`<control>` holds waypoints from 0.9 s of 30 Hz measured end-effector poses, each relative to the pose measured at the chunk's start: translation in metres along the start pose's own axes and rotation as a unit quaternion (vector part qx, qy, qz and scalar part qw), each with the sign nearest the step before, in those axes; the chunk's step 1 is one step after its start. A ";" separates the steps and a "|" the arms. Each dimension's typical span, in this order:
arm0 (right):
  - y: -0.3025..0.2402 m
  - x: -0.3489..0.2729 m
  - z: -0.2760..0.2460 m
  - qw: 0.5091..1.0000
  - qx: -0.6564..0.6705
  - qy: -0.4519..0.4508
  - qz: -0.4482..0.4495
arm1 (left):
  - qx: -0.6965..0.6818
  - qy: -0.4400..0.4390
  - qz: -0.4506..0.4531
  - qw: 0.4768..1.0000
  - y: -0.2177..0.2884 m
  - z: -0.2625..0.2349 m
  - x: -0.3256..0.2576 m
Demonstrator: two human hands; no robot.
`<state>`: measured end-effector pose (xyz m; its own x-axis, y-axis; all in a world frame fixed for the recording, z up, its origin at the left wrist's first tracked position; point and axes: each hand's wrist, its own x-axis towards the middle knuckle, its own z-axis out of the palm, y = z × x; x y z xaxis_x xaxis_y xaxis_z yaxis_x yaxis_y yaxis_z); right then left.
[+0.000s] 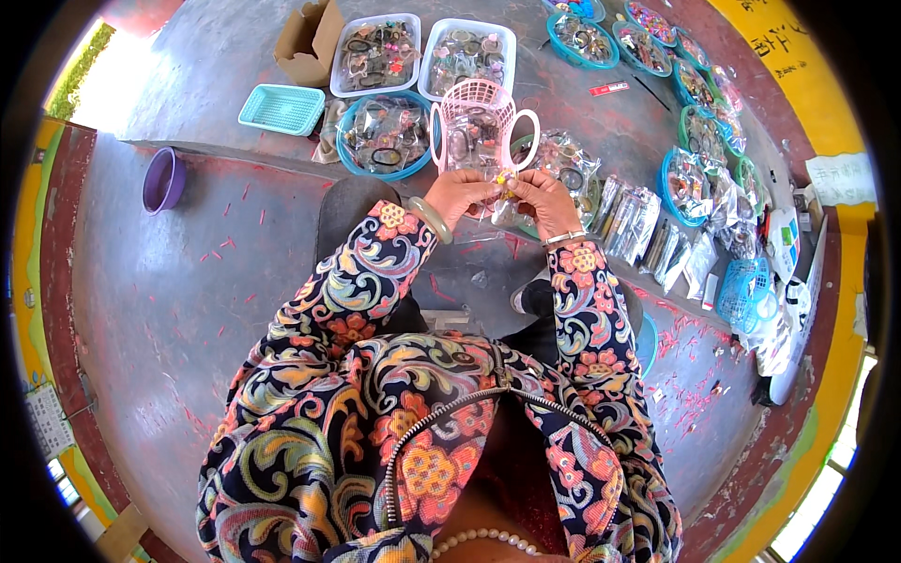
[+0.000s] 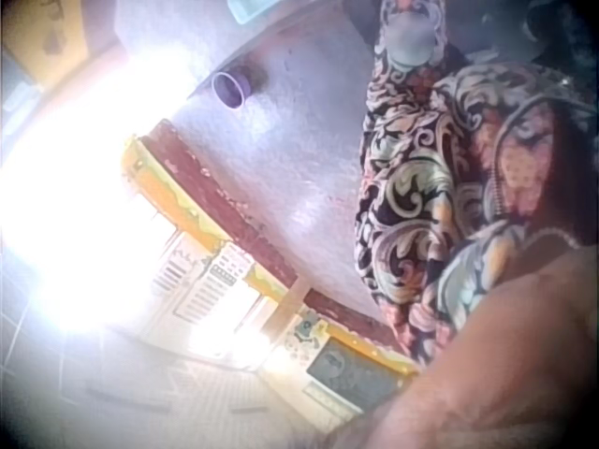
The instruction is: The person sits on the floor and sorts small trinkets from a pink basket into clear plastic bags. They handle the items one by one, placing them into bags and arranging the filled bags on the floor.
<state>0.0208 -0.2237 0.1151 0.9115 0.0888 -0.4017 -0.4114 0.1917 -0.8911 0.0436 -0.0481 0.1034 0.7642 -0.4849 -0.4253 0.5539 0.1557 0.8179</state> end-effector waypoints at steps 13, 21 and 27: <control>0.006 0.003 -0.001 0.999 0.041 -0.009 -0.006 | 0.092 -0.032 0.027 0.995 -0.007 0.002 0.006; -0.002 -0.001 0.003 1.000 0.020 -0.014 -0.004 | 0.061 0.007 0.032 0.998 -0.010 -0.001 0.007; 0.003 0.003 0.002 1.000 0.009 -0.009 0.006 | -0.006 0.025 0.026 0.999 -0.009 0.001 0.005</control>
<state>0.0220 -0.2214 0.1120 0.9065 0.1092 -0.4078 -0.4220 0.2083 -0.8823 0.0420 -0.0531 0.0939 0.8076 -0.4318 -0.4017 0.5167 0.1897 0.8349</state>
